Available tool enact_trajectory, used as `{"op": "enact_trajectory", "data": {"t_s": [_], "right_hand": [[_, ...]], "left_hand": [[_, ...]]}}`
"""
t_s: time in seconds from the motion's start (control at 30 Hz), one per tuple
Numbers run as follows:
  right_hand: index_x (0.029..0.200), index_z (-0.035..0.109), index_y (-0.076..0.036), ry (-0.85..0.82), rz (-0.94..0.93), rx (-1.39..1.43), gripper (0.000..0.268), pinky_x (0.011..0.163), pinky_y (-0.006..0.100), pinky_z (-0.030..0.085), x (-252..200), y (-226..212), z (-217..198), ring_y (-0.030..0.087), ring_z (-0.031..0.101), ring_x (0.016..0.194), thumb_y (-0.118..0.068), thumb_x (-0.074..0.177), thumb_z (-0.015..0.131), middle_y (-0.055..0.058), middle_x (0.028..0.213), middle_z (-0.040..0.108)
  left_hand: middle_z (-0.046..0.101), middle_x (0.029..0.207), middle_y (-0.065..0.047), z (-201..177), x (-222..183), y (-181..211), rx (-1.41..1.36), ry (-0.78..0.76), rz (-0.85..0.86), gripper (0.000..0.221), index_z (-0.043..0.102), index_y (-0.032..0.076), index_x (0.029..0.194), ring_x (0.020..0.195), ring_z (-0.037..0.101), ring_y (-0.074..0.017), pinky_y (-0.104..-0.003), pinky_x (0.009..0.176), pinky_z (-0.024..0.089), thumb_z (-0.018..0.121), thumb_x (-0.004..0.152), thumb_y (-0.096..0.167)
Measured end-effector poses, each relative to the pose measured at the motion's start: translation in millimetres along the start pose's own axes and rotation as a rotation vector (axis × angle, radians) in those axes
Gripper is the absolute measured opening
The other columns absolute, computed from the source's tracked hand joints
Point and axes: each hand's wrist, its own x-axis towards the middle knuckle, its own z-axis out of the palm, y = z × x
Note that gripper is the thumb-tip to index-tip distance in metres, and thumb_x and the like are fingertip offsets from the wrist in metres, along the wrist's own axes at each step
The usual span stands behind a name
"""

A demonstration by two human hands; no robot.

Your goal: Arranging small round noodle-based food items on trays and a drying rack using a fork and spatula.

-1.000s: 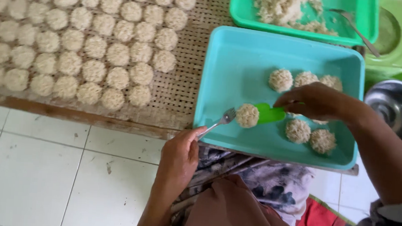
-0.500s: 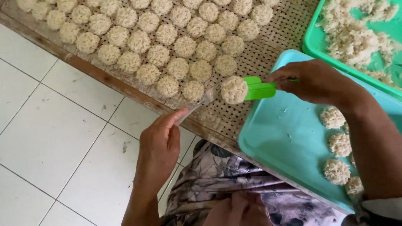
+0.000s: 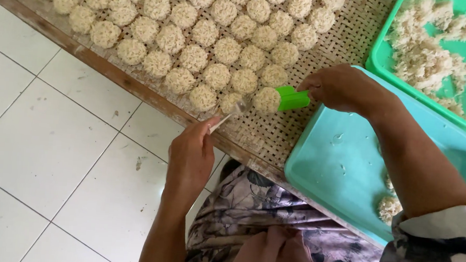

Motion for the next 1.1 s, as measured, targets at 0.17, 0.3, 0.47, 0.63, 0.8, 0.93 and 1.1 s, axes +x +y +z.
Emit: {"op": "enact_trajectory", "data": {"t_s": [0.17, 0.3, 0.47, 0.63, 0.8, 0.93, 1.1], "right_hand": [[0.126, 0.075, -0.030, -0.057, 0.009, 0.104, 0.034, 0.097, 0.057, 0.053, -17.1, -11.7, -12.4, 0.046, 0.071, 0.105, -0.022, 0.102, 0.053, 0.014, 0.115, 0.077], [0.133, 0.072, -0.029, -0.086, 0.000, 0.106, 0.036, 0.094, 0.055, 0.056, -15.9, -10.7, -13.8, 0.044, 0.072, 0.105, -0.021, 0.103, 0.053, 0.014, 0.118, 0.076], [0.133, 0.071, -0.028, -0.057, 0.004, 0.053, 0.036, 0.091, 0.055, 0.057, -14.0, -9.8, -9.6, 0.042, 0.073, 0.102, -0.022, 0.104, 0.051, 0.013, 0.118, 0.076], [0.131, 0.072, -0.027, -0.033, 0.016, 0.000, 0.034, 0.085, 0.052, 0.058, -21.8, -5.6, -15.3, 0.038, 0.075, 0.098, -0.022, 0.105, 0.051, 0.009, 0.115, 0.077], [0.119, 0.074, -0.028, 0.288, -0.078, -0.201, 0.027, 0.066, 0.038, 0.062, -46.4, 7.2, -10.4, 0.021, 0.075, 0.084, -0.016, 0.103, 0.055, -0.002, 0.106, 0.077], [0.117, 0.077, -0.024, 0.500, -0.205, -0.233, 0.027, 0.060, 0.040, 0.054, -64.7, 8.6, -7.7, 0.024, 0.072, 0.077, -0.011, 0.096, 0.065, -0.001, 0.096, 0.076], [0.107, 0.076, -0.024, 0.713, -0.224, -0.443, 0.014, 0.063, 0.031, 0.050, -64.8, 8.1, 7.4, 0.014, 0.067, 0.070, -0.014, 0.102, 0.068, -0.006, 0.088, 0.073]], "left_hand": [[0.071, 0.115, -0.023, -4.6, -12.9, 35.3, -0.043, -0.055, 0.016, 0.042, 0.066, 0.007, 0.137, 0.101, 0.073, -0.0400, -0.049, 0.087, 0.061, 0.046, 0.101, 0.003], [0.071, 0.108, -0.022, 23.2, -7.8, 30.3, 0.040, -0.177, 0.111, 0.045, 0.061, 0.008, 0.142, 0.089, 0.074, -0.0339, -0.044, 0.077, 0.064, 0.051, 0.099, 0.001], [0.067, 0.100, -0.016, 36.5, -0.7, 20.3, 0.261, -0.140, 0.253, 0.046, 0.060, 0.011, 0.140, 0.080, 0.074, -0.0339, -0.048, 0.065, 0.064, 0.058, 0.096, -0.001], [0.065, 0.100, -0.017, 47.6, 3.4, 7.7, 0.344, -0.080, 0.294, 0.047, 0.059, 0.010, 0.140, 0.076, 0.073, -0.0346, -0.050, 0.062, 0.064, 0.061, 0.095, -0.003], [0.062, 0.093, -0.010, 51.6, 7.8, 11.7, 0.275, -0.180, 0.227, 0.046, 0.059, 0.007, 0.139, 0.060, 0.052, -0.0158, -0.034, 0.057, 0.051, 0.057, 0.094, 0.000], [0.071, 0.105, -0.010, 21.3, -4.0, 28.4, 0.118, -0.211, 0.059, 0.038, 0.063, 0.011, 0.137, 0.061, 0.057, -0.0139, -0.030, 0.053, 0.052, 0.049, 0.102, 0.010], [0.077, 0.104, -0.015, -4.1, -26.1, 15.5, 0.001, -0.051, 0.087, 0.037, 0.069, 0.005, 0.128, 0.059, 0.066, -0.0174, -0.030, 0.051, 0.053, 0.054, 0.094, 0.000]]}}
